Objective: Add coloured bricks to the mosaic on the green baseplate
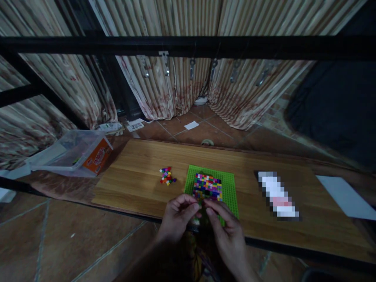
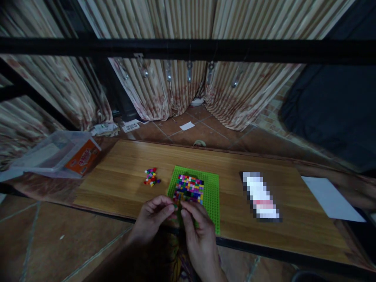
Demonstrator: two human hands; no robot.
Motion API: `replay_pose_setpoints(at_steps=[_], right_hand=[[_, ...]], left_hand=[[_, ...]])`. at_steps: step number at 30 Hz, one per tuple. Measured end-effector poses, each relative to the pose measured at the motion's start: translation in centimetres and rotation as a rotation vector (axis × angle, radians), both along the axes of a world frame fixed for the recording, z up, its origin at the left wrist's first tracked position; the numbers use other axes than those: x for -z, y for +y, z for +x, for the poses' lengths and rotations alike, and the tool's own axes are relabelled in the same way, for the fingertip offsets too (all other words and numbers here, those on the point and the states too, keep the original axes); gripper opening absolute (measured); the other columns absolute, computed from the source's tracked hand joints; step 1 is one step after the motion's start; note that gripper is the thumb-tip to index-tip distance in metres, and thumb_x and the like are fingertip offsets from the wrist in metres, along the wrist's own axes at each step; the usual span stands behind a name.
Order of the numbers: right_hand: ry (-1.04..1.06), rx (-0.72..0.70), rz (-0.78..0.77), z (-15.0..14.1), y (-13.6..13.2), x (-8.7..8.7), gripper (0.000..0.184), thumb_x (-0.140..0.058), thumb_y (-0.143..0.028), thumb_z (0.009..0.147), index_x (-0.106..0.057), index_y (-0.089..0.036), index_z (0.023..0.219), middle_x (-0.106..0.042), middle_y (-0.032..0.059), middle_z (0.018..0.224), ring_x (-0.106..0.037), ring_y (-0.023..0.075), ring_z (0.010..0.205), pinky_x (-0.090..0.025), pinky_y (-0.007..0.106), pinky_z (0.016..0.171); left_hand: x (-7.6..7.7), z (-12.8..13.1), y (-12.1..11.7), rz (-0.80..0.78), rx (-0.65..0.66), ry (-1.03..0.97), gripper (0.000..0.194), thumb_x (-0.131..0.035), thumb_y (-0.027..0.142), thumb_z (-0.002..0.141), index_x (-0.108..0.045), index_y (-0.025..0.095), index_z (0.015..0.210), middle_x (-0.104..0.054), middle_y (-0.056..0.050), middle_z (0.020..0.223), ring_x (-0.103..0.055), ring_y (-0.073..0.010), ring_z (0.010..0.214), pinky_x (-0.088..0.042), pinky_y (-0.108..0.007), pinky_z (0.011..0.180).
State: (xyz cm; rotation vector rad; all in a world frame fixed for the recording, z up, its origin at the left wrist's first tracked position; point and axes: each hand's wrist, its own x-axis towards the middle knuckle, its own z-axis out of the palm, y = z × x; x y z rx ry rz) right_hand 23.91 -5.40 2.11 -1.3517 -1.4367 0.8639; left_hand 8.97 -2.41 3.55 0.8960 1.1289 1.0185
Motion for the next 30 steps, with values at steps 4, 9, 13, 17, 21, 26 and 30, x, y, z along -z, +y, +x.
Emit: replay_pose_setpoints(at_steps=[4,9,13,17,21,26,30], right_hand=[[0.141,-0.003,-0.066,-0.1,-0.4,-0.2,0.022,-0.056,-0.034,0.087,-0.069,-0.029,0.104,-0.067,0.0045,0.105,-0.062,0.0203,0.099,-0.052,0.035,0.085],[0.148,0.046,-0.065,0.7,0.5,-0.6,0.018,-0.06,-0.036,0.085,-0.072,-0.026,0.093,-0.068,0.0043,0.095,-0.062,0.0199,0.093,-0.051,0.033,0.081],[-0.005,0.128,0.035,2.3,2.7,0.1,0.018,-0.058,-0.037,0.085,-0.07,-0.025,0.091,-0.067,0.0041,0.092,-0.062,0.0195,0.089,-0.049,0.033,0.079],[-0.225,0.145,0.104,3.6,5.5,0.8,0.018,-0.057,-0.036,0.085,-0.07,-0.024,0.088,-0.067,0.0043,0.087,-0.061,0.0205,0.085,-0.047,0.035,0.078],[-0.29,0.128,0.132,3.7,6.9,1.2,0.018,-0.057,-0.036,0.084,-0.071,-0.025,0.085,-0.067,0.0045,0.087,-0.061,0.021,0.086,-0.047,0.036,0.079],[-0.281,0.105,0.113,3.7,7.3,1.6,0.018,-0.059,-0.038,0.082,-0.072,-0.026,0.084,-0.066,0.0046,0.089,-0.061,0.0211,0.087,-0.047,0.036,0.079],[-0.2,0.088,0.058,4.1,7.8,1.7,0.015,-0.064,-0.038,0.078,-0.072,-0.025,0.081,-0.067,0.0037,0.088,-0.061,0.021,0.087,-0.047,0.036,0.08]], left_hand=[[-0.4,1.2,-0.2,-0.084,0.102,-0.15,0.029,-0.076,0.039,0.066,-0.062,0.015,0.072,-0.06,0.002,0.061,-0.057,-0.0087,0.055,-0.048,-0.021,0.057],[-0.7,2.0,0.3,-0.052,0.101,-0.104,0.03,-0.073,0.042,0.068,-0.061,0.015,0.071,-0.06,0.002,0.063,-0.057,-0.0086,0.055,-0.047,-0.02,0.055],[-0.2,2.0,1.1,0.097,-0.021,0.026,0.025,-0.067,0.041,0.075,-0.062,0.016,0.077,-0.062,0.001,0.071,-0.059,-0.011,0.065,-0.049,-0.022,0.064],[1.5,1.1,2.5,0.239,-0.146,0.225,0.018,-0.061,0.033,0.081,-0.064,0.017,0.088,-0.064,0.0,0.076,-0.058,-0.0116,0.07,-0.048,-0.021,0.065],[2.9,0.4,3.9,0.276,-0.157,0.353,0.022,-0.06,0.031,0.081,-0.064,0.018,0.098,-0.066,-0.002,0.083,-0.061,-0.0138,0.073,-0.049,-0.023,0.062],[3.5,0.5,4.4,0.276,-0.136,0.397,0.023,-0.061,0.029,0.08,-0.065,0.019,0.1,-0.067,-0.002,0.082,-0.062,-0.0146,0.071,-0.05,-0.024,0.061],[3.8,0.8,4.5,0.242,-0.113,0.362,0.026,-0.059,0.03,0.081,-0.063,0.019,0.104,-0.066,-0.002,0.082,-0.062,-0.0135,0.065,-0.05,-0.023,0.057]])
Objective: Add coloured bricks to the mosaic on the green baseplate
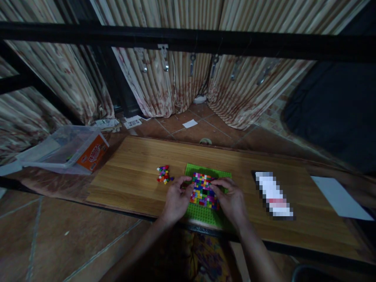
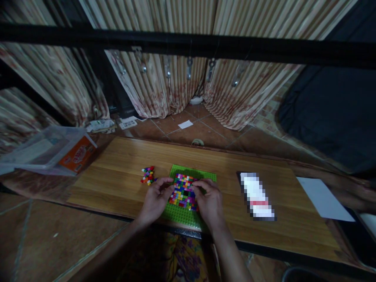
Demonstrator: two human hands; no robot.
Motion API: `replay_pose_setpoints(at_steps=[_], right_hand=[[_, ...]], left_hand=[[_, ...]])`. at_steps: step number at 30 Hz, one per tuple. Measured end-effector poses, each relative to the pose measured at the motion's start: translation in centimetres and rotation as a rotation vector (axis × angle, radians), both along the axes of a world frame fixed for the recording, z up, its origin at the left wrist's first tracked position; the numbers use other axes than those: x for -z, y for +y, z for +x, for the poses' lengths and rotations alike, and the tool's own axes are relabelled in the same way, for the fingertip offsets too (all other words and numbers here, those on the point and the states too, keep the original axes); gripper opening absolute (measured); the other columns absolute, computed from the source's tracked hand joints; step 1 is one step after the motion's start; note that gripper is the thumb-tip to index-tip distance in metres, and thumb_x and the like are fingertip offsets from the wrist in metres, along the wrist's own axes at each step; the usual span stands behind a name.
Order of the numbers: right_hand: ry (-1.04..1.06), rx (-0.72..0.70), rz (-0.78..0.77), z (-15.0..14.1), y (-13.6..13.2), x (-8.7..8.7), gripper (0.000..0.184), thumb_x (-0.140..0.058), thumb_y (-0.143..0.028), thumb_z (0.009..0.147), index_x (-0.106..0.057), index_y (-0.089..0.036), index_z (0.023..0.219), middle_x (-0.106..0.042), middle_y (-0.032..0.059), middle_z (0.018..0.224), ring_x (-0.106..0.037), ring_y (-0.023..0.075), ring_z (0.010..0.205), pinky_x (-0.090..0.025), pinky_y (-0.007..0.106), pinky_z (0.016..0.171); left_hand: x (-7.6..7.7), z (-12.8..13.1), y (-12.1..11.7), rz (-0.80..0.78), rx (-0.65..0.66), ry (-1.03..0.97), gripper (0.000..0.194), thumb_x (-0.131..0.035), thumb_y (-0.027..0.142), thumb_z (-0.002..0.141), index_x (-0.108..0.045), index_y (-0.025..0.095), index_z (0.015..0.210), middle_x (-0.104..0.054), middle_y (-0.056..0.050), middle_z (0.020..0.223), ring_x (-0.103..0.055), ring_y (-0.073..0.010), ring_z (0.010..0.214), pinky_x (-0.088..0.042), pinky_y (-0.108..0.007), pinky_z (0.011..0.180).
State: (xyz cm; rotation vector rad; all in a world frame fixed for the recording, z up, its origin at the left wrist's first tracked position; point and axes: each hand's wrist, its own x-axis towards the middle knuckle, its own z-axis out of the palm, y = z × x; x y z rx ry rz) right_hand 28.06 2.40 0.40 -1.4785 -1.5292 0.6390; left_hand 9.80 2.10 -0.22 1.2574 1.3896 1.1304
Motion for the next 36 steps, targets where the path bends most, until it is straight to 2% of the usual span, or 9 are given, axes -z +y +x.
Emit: replay_pose_setpoints(at_steps=[6,12,19,25,30,36], right_hand=[[0.107,0.025,-0.106,0.2,0.8,0.0,0.021,-0.07,-0.04,0.071,-0.072,-0.022,0.082,-0.068,0.0036,0.088,-0.062,0.0209,0.085,-0.047,0.036,0.079],[0.225,0.027,-0.163,0.1,1.0,0.1,0.027,-0.074,-0.038,0.066,-0.07,-0.02,0.085,-0.068,0.0038,0.085,-0.06,0.0186,0.077,-0.048,0.035,0.074],[0.21,0.019,-0.203,0.2,1.3,-0.2,0.025,-0.074,-0.037,0.064,-0.069,-0.019,0.081,-0.067,0.003,0.082,-0.059,0.018,0.075,-0.046,0.033,0.073],[0.156,-0.024,-0.262,0.5,1.6,-0.4,0.025,-0.072,-0.038,0.066,-0.067,-0.019,0.082,-0.066,0.0023,0.081,-0.059,0.0179,0.075,-0.046,0.032,0.071],[0.144,-0.025,-0.249,0.4,1.7,-0.7,0.023,-0.071,-0.037,0.065,-0.068,-0.02,0.08,-0.066,0.0015,0.076,-0.059,0.0174,0.07,-0.046,0.03,0.067],[0.188,0.004,-0.17,0.5,0.8,-0.2,0.028,-0.071,-0.04,0.067,-0.069,-0.019,0.087,-0.069,0.0043,0.084,-0.062,0.0194,0.078,-0.048,0.034,0.074]], left_hand=[[-0.1,0.4,-0.1,-0.012,0.019,-0.004,0.026,-0.059,0.03,0.082,-0.062,0.019,0.105,-0.068,-0.003,0.09,-0.063,-0.0137,0.068,-0.052,-0.025,0.061],[-0.5,0.5,-0.4,0.001,0.019,-0.003,0.029,-0.061,0.014,0.076,-0.061,0.017,0.105,-0.068,-0.004,0.093,-0.065,-0.0149,0.079,-0.053,-0.028,0.073],[0.2,0.9,-0.3,0.022,-0.004,-0.036,0.032,-0.061,0.01,0.073,-0.059,0.017,0.104,-0.066,-0.004,0.095,-0.063,-0.0155,0.083,-0.052,-0.028,0.075],[0.1,0.9,-0.2,0.006,0.004,-0.054,0.03,-0.06,0.008,0.072,-0.059,0.017,0.101,-0.066,-0.002,0.091,-0.063,-0.0142,0.083,-0.051,-0.025,0.076],[0.0,0.8,-0.1,0.023,0.005,-0.032,0.03,-0.061,0.009,0.072,-0.059,0.017,0.102,-0.066,-0.002,0.092,-0.064,-0.0149,0.083,-0.052,-0.027,0.076],[-0.2,0.3,-0.6,0.004,0.036,-0.041,0.03,-0.06,0.014,0.077,-0.059,0.017,0.106,-0.068,-0.005,0.096,-0.065,-0.0167,0.084,-0.053,-0.029,0.076]])
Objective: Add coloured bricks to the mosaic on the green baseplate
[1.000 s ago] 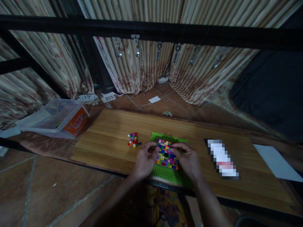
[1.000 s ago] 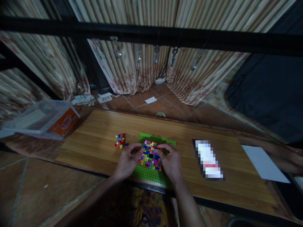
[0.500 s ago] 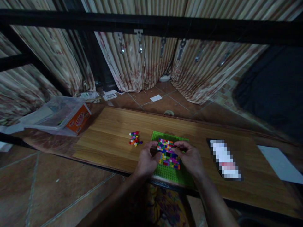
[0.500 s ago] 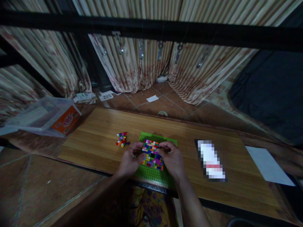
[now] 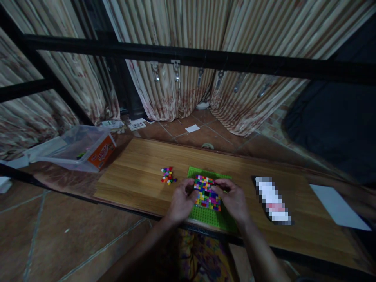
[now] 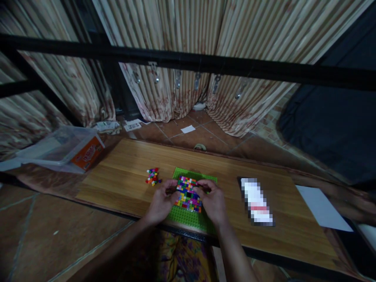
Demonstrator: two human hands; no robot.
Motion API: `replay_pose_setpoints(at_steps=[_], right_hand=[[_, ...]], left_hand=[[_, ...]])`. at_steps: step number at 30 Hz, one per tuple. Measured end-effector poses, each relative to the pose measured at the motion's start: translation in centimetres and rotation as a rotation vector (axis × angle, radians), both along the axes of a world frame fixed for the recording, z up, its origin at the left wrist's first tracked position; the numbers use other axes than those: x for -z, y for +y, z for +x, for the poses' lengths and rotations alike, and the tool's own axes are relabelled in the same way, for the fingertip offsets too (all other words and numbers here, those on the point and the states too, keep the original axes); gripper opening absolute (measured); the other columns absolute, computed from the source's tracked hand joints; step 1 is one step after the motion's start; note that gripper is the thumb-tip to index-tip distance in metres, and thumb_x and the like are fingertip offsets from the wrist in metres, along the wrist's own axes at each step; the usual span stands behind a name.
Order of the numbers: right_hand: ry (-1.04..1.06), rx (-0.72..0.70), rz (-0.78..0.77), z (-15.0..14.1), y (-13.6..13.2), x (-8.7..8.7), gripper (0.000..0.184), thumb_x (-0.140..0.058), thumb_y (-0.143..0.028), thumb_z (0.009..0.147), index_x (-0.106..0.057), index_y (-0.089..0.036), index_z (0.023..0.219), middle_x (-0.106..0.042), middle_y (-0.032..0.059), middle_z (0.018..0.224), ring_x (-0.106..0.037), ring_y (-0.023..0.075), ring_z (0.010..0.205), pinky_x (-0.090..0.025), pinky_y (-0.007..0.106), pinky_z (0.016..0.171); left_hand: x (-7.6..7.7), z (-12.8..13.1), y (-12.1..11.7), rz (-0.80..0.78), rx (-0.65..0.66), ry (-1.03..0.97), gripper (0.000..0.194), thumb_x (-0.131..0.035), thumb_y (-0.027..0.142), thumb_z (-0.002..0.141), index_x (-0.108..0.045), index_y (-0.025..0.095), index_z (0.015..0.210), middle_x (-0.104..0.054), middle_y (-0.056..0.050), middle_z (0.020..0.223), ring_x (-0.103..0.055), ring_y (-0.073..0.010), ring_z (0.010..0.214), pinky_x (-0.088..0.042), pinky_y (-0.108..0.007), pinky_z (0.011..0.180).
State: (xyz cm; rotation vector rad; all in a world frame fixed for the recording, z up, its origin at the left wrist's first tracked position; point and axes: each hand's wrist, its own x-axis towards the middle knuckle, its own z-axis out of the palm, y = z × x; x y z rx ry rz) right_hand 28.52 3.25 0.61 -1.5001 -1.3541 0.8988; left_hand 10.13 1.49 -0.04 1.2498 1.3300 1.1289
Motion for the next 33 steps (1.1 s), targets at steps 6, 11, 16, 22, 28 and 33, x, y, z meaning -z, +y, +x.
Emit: replay_pose_setpoints(at_steps=[6,11,16,22,28,33], right_hand=[[-0.013,0.228,0.073,0.5,-1.1,1.4,0.032,-0.062,-0.043,0.077,-0.069,-0.018,0.093,-0.07,0.009,0.093,-0.064,0.0224,0.085,-0.048,0.038,0.079],[-0.002,0.277,0.116,0.3,-1.2,3.3,0.036,-0.057,-0.045,0.08,-0.067,-0.016,0.099,-0.069,0.0111,0.099,-0.064,0.0231,0.09,-0.048,0.041,0.084],[-0.089,0.253,0.149,-0.1,-1.7,4.2,0.031,-0.053,-0.041,0.084,-0.067,-0.017,0.097,-0.069,0.0101,0.098,-0.063,0.022,0.09,-0.047,0.039,0.084],[-0.135,0.246,0.17,-0.4,-2.1,3.8,0.028,-0.05,-0.037,0.086,-0.067,-0.018,0.097,-0.068,0.0081,0.096,-0.062,0.0198,0.088,-0.048,0.035,0.081],[-0.152,0.262,0.174,-0.6,-2.1,3.9,0.026,-0.049,-0.035,0.087,-0.067,-0.019,0.096,-0.067,0.0073,0.095,-0.061,0.019,0.089,-0.047,0.034,0.081],[-0.153,0.267,0.169,-0.6,-2.0,4.0,0.028,-0.048,-0.035,0.086,-0.068,-0.018,0.096,-0.068,0.0077,0.095,-0.062,0.0195,0.089,-0.047,0.035,0.083]], left_hand=[[0.0,-0.2,0.7,0.075,-0.064,0.131,0.032,-0.057,0.024,0.082,-0.057,0.017,0.113,-0.065,-0.009,0.108,-0.063,-0.0199,0.097,-0.051,-0.034,0.086],[-1.9,1.4,3.5,0.2,0.044,0.462,0.035,-0.062,0.031,0.079,-0.061,0.02,0.113,-0.063,-0.007,0.114,-0.057,-0.0225,0.107,-0.045,-0.037,0.096],[-2.8,2.9,5.3,0.124,0.182,0.62,0.03,-0.065,0.038,0.076,-0.068,0.021,0.101,-0.069,-0.005,0.101,-0.061,-0.0232,0.1,-0.047,-0.034,0.09],[-2.6,3.2,5.2,0.049,0.199,0.541,0.021,-0.063,0.035,0.078,-0.071,0.019,0.091,-0.072,-0.004,0.092,-0.065,-0.019,0.089,-0.049,-0.028,0.08],[-2.0,3.4,5.3,0.062,0.171,0.487,0.019,-0.064,0.033,0.076,-0.07,0.02,0.088,-0.071,-0.002,0.09,-0.065,-0.0172,0.087,-0.049,-0.025,0.077],[-1.4,3.5,5.4,0.046,0.15,0.427,0.014,-0.065,0.03,0.074,-0.071,0.022,0.084,-0.071,0.0,0.081,-0.065,-0.0167,0.083,-0.05,-0.026,0.077]])
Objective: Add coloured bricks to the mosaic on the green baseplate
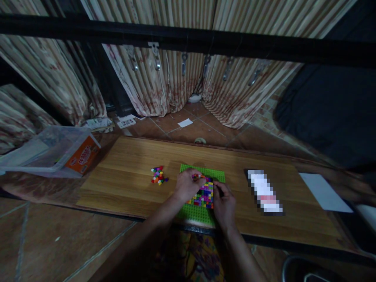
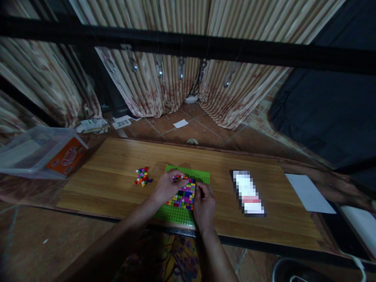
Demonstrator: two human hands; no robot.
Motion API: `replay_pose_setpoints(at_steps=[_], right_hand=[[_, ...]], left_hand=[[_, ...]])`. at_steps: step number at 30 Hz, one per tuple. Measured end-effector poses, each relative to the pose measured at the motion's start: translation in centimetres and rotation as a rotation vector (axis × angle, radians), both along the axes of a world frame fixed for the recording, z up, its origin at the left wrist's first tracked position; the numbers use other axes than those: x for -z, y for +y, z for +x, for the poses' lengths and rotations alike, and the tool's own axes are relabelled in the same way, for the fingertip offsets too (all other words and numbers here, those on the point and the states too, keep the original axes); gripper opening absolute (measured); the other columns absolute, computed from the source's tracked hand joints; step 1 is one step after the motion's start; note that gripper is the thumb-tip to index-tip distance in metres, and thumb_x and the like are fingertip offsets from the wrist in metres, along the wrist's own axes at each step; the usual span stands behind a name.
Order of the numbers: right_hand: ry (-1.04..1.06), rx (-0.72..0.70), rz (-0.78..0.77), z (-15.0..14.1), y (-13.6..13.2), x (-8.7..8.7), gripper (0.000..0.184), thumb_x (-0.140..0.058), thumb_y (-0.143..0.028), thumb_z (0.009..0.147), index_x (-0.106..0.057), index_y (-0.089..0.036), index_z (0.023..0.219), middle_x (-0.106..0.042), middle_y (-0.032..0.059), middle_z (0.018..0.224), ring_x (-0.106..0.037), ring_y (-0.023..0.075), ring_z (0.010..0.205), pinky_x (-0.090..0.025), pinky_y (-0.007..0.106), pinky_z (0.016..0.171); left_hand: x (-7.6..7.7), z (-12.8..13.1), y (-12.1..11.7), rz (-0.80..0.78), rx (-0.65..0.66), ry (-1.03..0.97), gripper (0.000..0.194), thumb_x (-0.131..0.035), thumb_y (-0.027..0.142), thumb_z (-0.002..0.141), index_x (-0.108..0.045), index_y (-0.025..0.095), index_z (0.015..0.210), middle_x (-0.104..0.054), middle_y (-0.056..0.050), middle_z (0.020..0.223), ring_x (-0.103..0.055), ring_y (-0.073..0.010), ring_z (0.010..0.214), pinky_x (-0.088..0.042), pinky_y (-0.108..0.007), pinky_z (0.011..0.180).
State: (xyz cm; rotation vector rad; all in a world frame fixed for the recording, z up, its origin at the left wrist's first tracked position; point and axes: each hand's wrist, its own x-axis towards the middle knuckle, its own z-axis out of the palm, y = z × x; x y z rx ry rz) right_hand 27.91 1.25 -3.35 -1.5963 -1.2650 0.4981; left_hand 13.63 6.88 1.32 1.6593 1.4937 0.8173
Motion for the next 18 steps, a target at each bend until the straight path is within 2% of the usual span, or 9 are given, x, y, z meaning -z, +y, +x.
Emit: replay_pose_setpoints(at_steps=[6,10,14,18], right_hand=[[-0.013,-0.014,-0.009,0.2,0.1,0.0,0.029,-0.049,-0.037,0.085,-0.068,-0.018,0.095,-0.068,0.0093,0.097,-0.062,0.0204,0.089,-0.048,0.035,0.082],[0.06,0.002,-0.008,0.4,0.2,-0.1,0.031,-0.051,-0.04,0.083,-0.069,-0.016,0.094,-0.07,0.0103,0.096,-0.063,0.0218,0.088,-0.048,0.037,0.082],[0.048,-0.007,-0.003,0.0,1.0,-1.7,0.035,-0.049,-0.042,0.085,-0.067,-0.016,0.1,-0.07,0.0099,0.098,-0.064,0.0215,0.089,-0.048,0.037,0.083],[-0.19,-0.087,0.032,-1.7,2.6,-3.9,0.035,-0.044,-0.041,0.089,-0.064,-0.017,0.106,-0.067,0.0099,0.103,-0.06,0.0213,0.098,-0.045,0.036,0.088]], left_hand=[[0.1,-0.1,-0.1,0.016,-0.017,-0.064,0.015,-0.069,0.03,0.072,-0.071,0.02,0.084,-0.072,-0.002,0.086,-0.065,-0.018,0.085,-0.05,-0.029,0.08],[0.3,-0.3,-0.4,0.02,-0.022,-0.073,0.027,-0.07,0.034,0.072,-0.069,0.018,0.095,-0.071,-0.004,0.094,-0.065,-0.019,0.087,-0.05,-0.029,0.08],[0.8,-0.8,-0.5,0.045,-0.046,-0.093,0.031,-0.062,0.035,0.079,-0.065,0.019,0.105,-0.07,-0.005,0.1,-0.065,-0.0187,0.09,-0.051,-0.03,0.083],[1.5,-1.2,-0.5,0.061,-0.086,-0.192,0.026,-0.051,0.028,0.087,-0.064,0.019,0.108,-0.069,-0.005,0.108,-0.063,-0.018,0.099,-0.048,-0.032,0.091]])
